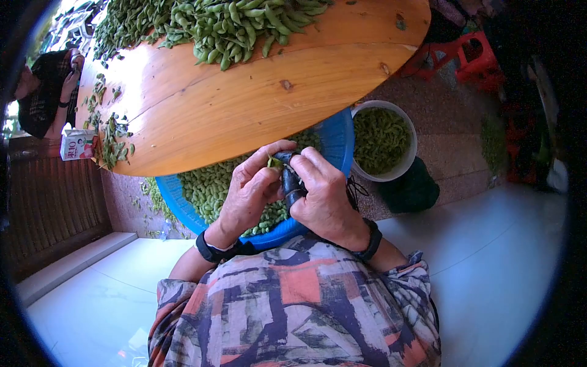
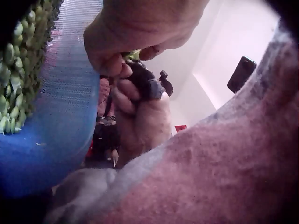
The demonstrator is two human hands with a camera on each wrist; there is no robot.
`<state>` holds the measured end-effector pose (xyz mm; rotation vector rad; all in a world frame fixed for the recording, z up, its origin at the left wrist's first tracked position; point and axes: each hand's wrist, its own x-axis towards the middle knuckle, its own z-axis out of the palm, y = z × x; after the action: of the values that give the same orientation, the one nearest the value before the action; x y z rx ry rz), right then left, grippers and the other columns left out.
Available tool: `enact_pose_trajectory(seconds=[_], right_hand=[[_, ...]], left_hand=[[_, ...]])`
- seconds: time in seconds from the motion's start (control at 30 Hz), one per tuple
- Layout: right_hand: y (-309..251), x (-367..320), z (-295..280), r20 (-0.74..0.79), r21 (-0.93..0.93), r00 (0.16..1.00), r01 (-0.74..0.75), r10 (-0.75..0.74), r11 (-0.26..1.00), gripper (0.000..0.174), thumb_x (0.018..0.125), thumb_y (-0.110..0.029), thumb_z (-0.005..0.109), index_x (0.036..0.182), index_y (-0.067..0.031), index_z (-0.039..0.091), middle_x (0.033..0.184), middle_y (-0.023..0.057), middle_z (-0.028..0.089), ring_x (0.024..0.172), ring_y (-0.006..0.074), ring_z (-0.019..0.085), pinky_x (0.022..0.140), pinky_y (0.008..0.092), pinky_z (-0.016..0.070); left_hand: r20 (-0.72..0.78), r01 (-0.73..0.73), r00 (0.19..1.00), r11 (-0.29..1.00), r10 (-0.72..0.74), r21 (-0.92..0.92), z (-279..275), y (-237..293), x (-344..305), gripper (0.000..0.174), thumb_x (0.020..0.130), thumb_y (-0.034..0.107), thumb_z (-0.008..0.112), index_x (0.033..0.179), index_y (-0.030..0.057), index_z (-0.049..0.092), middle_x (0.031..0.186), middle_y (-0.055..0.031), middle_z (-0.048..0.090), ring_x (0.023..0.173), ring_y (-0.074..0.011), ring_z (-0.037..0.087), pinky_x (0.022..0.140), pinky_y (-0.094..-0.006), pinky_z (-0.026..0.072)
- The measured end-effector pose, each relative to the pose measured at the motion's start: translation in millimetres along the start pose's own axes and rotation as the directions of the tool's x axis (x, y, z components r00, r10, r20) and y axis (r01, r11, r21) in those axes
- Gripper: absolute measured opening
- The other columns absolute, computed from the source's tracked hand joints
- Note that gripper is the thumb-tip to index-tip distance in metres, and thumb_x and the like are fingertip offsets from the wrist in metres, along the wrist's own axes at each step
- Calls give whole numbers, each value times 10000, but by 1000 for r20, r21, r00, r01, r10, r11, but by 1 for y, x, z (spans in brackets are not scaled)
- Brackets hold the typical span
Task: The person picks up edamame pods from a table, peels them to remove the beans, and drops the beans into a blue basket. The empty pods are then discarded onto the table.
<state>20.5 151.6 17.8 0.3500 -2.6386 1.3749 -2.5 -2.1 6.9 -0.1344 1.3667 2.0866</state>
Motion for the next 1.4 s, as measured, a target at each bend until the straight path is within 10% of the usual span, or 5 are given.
enact_pose_trajectory(seconds=[0.6, 0.7, 0.8, 1.13, 1.4], right_hand=[[39, -16, -68, -70, 525, 790, -490, 609, 696, 184, 846, -39, 542, 986, 15, 648, 737, 79, 633, 734, 137, 606, 695, 288, 496], [98, -25, -94, -313, -278, 893, -412, 324, 868, 320, 801, -1, 524, 1108, 48, 600, 787, 197, 629, 752, 346, 632, 736, 390, 511], [166, -48, -105, -334, -591, 899, -434, 284, 680, 449, 756, 55, 512, 1201, 41, 561, 966, 278, 651, 927, 464, 622, 821, 447, 505], [198, -65, -103, -376, -423, 738, -674, 560, 606, 507, 739, 79, 513, 1244, 49, 546, 1010, 323, 629, 1003, 457, 611, 838, 470, 492], [175, -54, -104, -429, -380, 782, -611, 452, 694, 452, 742, 62, 545, 1193, 74, 567, 1027, 318, 635, 1006, 444, 625, 850, 446, 494]], left_hand=[[322, 79, 947, 977, -10, -200, -24, -11, 11, 353, 980, 223, 408, 1141, -45, 572, 1043, -168, 646, 936, -219, 623, 824, -328, 494], [235, -127, 971, 936, 49, 329, -10, 4, 5, 463, 1029, 322, 401, 1310, -33, 497, 1373, -159, 520, 1296, -272, 469, 1082, -380, 353], [413, -525, 851, 531, 324, 665, -6, 17, 7, 433, 1030, 294, 415, 1314, -20, 508, 1332, -166, 550, 1263, -280, 500, 1077, -375, 354], [248, -253, 715, -89, 654, 963, -48, 121, 77, 127, 843, 96, 631, 925, 8, 670, 814, -173, 642, 742, -351, 638, 679, -439, 504], [231, -175, 747, -151, 624, 973, -67, 122, 88, 132, 798, 95, 673, 876, 0, 627, 799, -174, 636, 713, -338, 631, 660, -421, 493]])
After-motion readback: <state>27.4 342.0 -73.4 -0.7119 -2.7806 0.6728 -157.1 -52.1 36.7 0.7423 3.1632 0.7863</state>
